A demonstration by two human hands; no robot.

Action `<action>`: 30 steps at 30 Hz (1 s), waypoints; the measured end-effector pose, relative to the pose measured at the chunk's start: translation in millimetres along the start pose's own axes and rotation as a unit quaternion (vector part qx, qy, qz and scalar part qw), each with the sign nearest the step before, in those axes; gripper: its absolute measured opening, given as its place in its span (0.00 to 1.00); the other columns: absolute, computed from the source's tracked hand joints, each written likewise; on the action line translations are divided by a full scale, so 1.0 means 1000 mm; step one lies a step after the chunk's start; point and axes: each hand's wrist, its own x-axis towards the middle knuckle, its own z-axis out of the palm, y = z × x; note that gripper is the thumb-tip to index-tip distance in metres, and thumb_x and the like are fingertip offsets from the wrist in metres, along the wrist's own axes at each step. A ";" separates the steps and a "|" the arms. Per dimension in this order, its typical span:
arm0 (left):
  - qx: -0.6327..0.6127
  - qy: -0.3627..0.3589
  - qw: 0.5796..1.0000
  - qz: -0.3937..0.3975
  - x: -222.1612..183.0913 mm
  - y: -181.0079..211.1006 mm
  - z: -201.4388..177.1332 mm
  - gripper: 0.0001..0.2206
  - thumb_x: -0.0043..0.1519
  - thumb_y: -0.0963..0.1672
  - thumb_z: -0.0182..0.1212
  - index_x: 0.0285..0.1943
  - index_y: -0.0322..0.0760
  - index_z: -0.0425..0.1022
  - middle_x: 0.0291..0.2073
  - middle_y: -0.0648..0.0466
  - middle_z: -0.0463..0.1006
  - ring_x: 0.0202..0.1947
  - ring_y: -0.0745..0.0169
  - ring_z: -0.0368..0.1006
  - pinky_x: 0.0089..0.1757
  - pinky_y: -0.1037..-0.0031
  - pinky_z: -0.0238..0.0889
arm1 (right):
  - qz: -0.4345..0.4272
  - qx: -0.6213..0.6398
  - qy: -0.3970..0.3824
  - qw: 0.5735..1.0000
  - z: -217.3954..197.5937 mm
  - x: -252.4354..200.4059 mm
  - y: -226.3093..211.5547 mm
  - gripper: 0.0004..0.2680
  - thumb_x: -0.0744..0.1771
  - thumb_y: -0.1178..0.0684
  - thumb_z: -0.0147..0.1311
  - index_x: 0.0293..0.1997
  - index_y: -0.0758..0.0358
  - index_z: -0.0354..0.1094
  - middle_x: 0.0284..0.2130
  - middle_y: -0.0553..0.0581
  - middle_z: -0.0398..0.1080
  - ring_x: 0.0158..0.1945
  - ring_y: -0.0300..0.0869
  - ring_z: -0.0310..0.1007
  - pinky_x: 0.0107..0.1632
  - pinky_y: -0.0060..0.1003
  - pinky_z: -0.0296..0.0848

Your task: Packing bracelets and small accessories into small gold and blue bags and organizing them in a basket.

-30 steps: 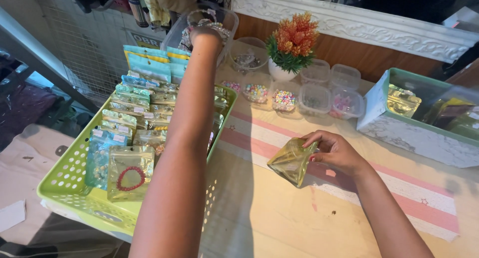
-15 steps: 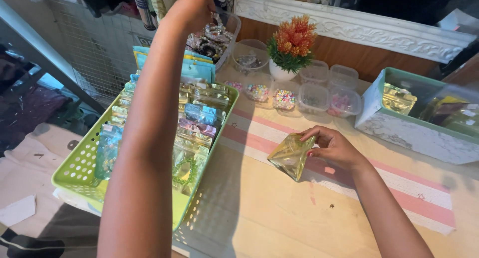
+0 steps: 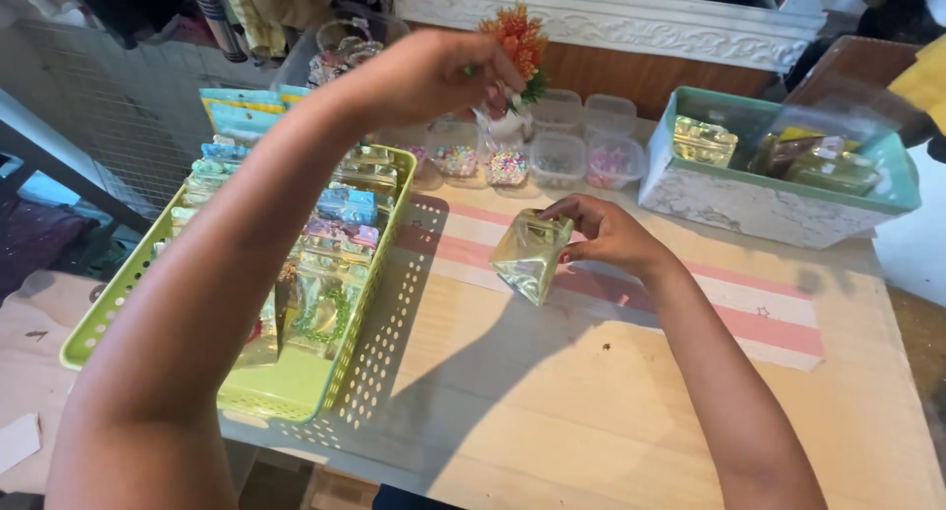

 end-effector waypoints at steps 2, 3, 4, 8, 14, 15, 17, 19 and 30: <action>0.015 -0.028 0.999 0.010 -0.001 0.011 0.024 0.11 0.66 0.37 0.54 0.56 0.37 0.76 0.41 0.56 0.83 0.43 0.72 0.80 0.44 0.76 0.75 | 0.005 0.013 -0.003 1.000 0.002 -0.002 -0.002 0.20 0.61 0.69 0.62 0.59 0.63 0.68 0.53 0.54 0.72 0.57 0.37 0.72 0.55 0.35 0.77; 0.029 -0.054 0.998 0.019 -0.002 0.017 0.036 0.11 0.66 0.38 0.55 0.55 0.38 0.77 0.40 0.56 0.83 0.43 0.71 0.80 0.44 0.74 0.75 | 0.011 0.026 -0.008 1.000 0.003 -0.002 -0.003 0.20 0.60 0.69 0.60 0.58 0.63 0.68 0.55 0.54 0.71 0.58 0.37 0.72 0.55 0.36 0.78; 0.030 -0.054 0.998 0.020 -0.002 0.018 0.044 0.11 0.66 0.38 0.55 0.55 0.38 0.77 0.40 0.56 0.83 0.43 0.71 0.80 0.44 0.74 0.75 | 0.010 0.025 -0.007 1.000 0.000 -0.001 0.004 0.20 0.60 0.69 0.60 0.58 0.63 0.68 0.55 0.54 0.71 0.58 0.37 0.72 0.55 0.36 0.78; 0.089 -0.075 0.989 0.088 -0.003 0.019 0.070 0.09 0.64 0.38 0.58 0.52 0.39 0.78 0.39 0.53 0.82 0.42 0.60 0.80 0.44 0.67 0.72 | -0.010 0.049 -0.017 0.999 -0.002 0.001 0.016 0.22 0.60 0.70 0.62 0.59 0.64 0.66 0.54 0.55 0.70 0.60 0.41 0.70 0.55 0.38 0.77; 0.143 -0.075 0.982 0.098 0.000 0.007 0.093 0.08 0.64 0.40 0.59 0.50 0.42 0.77 0.40 0.51 0.81 0.44 0.50 0.78 0.44 0.61 0.70 | -0.045 0.030 -0.021 0.998 0.003 -0.005 0.001 0.26 0.59 0.70 0.64 0.65 0.63 0.63 0.59 0.53 0.68 0.64 0.40 0.66 0.60 0.36 0.74; 0.153 -0.081 0.982 0.077 -0.001 0.006 0.096 0.08 0.64 0.41 0.58 0.50 0.44 0.77 0.40 0.52 0.81 0.44 0.49 0.78 0.44 0.60 0.69 | -0.037 0.028 -0.013 0.999 0.003 -0.005 0.000 0.27 0.59 0.69 0.64 0.65 0.62 0.62 0.59 0.53 0.68 0.64 0.40 0.66 0.59 0.36 0.75; 0.202 -0.072 0.975 0.056 -0.003 0.001 0.100 0.08 0.63 0.41 0.58 0.50 0.46 0.78 0.40 0.52 0.80 0.43 0.48 0.78 0.43 0.59 0.69 | 0.016 0.027 0.010 0.999 0.004 -0.004 0.002 0.27 0.59 0.69 0.64 0.65 0.62 0.63 0.56 0.54 0.70 0.59 0.42 0.69 0.54 0.38 0.76; 0.251 -0.063 0.965 0.035 -0.006 -0.004 0.105 0.09 0.63 0.42 0.58 0.49 0.47 0.78 0.41 0.53 0.80 0.43 0.47 0.77 0.42 0.58 0.69 | 0.070 0.027 0.032 0.997 0.006 -0.003 0.000 0.26 0.59 0.69 0.63 0.65 0.62 0.63 0.54 0.56 0.72 0.55 0.45 0.72 0.49 0.39 0.78; 0.141 -0.031 0.990 0.003 -0.010 -0.011 0.120 0.10 0.59 0.45 0.66 0.47 0.43 0.73 0.40 0.56 0.80 0.44 0.55 0.78 0.43 0.63 0.70 | 0.007 0.070 0.020 0.997 0.001 -0.002 0.008 0.25 0.59 0.70 0.63 0.62 0.63 0.63 0.53 0.53 0.70 0.57 0.41 0.71 0.55 0.38 0.77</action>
